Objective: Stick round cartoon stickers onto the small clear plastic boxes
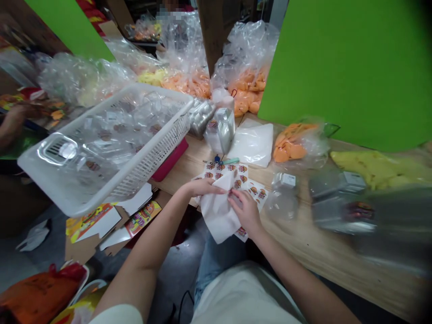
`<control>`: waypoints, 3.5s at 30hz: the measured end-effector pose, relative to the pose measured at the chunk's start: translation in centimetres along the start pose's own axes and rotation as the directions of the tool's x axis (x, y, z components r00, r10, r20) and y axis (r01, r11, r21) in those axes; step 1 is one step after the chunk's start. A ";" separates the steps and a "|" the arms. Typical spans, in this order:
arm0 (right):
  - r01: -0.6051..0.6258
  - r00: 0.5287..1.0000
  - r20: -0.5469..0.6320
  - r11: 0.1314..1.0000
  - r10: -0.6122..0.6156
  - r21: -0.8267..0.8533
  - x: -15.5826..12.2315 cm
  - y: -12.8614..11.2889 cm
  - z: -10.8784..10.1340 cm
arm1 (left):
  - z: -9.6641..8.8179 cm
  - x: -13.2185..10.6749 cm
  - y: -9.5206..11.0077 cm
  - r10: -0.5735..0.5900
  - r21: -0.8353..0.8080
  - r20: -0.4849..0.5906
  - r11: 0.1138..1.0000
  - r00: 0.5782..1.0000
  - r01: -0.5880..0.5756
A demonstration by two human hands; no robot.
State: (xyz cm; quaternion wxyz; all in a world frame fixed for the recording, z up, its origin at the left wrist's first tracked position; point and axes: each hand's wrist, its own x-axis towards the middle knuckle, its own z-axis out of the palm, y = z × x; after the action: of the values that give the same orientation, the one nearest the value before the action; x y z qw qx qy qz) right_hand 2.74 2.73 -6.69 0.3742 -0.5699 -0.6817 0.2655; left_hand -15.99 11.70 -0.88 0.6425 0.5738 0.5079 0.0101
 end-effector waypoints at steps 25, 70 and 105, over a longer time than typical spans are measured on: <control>-0.333 0.931 0.045 0.790 0.363 0.514 1.9 1.6 -0.3 | 2.5 0.4 0.2 0.080 0.129 -0.157 0.990 0.984 -0.060; -0.408 0.891 -0.076 0.862 0.448 0.301 0.2 7.6 -13.9 | 17.7 9.1 2.5 0.784 0.335 -0.239 0.620 0.572 -0.709; 0.118 0.990 -0.049 0.971 -0.131 -0.207 -5.6 2.9 -18.8 | 17.7 2.8 8.4 0.330 -0.614 -0.140 0.711 0.934 -0.343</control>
State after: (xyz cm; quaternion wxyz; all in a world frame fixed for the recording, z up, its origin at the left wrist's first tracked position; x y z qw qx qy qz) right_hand 20.14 -3.38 0.74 0.3512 -0.5693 -0.7275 0.1525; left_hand 1.93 3.41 0.52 0.7790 0.4082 0.3684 0.3014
